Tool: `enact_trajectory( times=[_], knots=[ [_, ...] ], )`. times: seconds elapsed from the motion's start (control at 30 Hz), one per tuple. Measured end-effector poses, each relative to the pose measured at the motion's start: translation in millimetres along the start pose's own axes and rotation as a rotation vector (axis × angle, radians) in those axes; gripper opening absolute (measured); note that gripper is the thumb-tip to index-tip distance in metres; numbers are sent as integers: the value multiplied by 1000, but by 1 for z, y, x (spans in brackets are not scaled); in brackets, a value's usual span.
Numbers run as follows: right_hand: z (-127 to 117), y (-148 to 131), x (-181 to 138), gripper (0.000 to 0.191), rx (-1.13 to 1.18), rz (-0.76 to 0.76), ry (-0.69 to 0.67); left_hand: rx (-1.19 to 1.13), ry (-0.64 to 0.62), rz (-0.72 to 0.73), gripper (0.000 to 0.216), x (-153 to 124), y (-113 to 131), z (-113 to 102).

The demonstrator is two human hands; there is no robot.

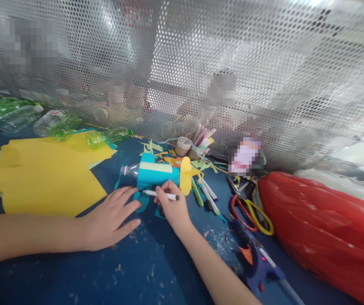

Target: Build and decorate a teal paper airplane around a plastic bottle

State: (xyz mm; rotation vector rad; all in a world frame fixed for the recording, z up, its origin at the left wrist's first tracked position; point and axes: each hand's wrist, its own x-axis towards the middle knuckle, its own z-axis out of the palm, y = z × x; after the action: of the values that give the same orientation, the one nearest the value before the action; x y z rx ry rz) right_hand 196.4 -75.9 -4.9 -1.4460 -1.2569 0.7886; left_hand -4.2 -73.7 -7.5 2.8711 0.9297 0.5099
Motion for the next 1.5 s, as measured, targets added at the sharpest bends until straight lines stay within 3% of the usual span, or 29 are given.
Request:
enact_trajectory(
  times=[1.5],
  knots=[
    [-1, 3, 0, 30, 5, -16, -4, 12, 10, 8, 43, -1, -1, 1]
  ],
)
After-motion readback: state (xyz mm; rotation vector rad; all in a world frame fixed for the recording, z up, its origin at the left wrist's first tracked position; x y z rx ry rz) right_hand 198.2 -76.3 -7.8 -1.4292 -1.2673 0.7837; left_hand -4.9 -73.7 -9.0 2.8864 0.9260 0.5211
